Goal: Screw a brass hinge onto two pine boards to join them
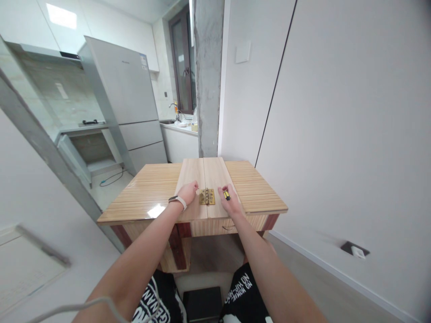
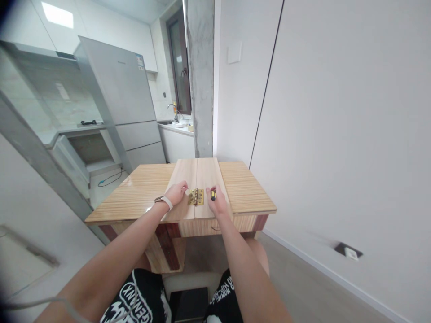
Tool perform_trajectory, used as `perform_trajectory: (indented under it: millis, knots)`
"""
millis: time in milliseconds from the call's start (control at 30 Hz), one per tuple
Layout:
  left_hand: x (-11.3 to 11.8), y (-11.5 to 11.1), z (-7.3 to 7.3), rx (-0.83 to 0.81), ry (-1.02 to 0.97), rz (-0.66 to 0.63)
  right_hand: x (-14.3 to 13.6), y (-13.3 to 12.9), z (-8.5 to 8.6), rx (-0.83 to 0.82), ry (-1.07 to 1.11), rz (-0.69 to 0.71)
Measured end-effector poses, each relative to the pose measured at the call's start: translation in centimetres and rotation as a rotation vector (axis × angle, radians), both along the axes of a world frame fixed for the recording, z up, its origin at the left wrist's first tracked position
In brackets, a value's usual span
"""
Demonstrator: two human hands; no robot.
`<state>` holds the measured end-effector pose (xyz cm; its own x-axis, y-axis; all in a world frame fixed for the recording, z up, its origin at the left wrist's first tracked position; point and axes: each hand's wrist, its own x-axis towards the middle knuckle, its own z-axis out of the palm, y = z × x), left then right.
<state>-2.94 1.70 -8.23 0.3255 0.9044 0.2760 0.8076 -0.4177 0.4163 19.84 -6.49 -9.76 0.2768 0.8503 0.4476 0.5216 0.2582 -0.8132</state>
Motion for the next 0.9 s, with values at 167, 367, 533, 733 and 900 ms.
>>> perform_trajectory:
  millis: [167,367,533,733,900]
  knots:
    - [1.4,-1.2,1.2,-0.006,-0.233,-0.157,0.1,0.0,0.1,0.021,-0.026,0.012]
    - [3.5,-2.7,1.1,0.025,-0.242,-0.259,0.1,0.1,0.2,0.008,-0.03,-0.002]
    - [4.7,-3.3,1.3,0.032,-0.088,-0.242,0.0,0.2,0.2,0.022,-0.026,-0.011]
    - [5.2,-3.3,1.6,0.011,-0.027,-0.238,0.0,0.3,0.1,0.027,-0.016,-0.001]
    - [5.6,-2.8,1.6,0.025,0.036,-0.275,0.0,0.1,0.1,0.051,-0.009,0.011]
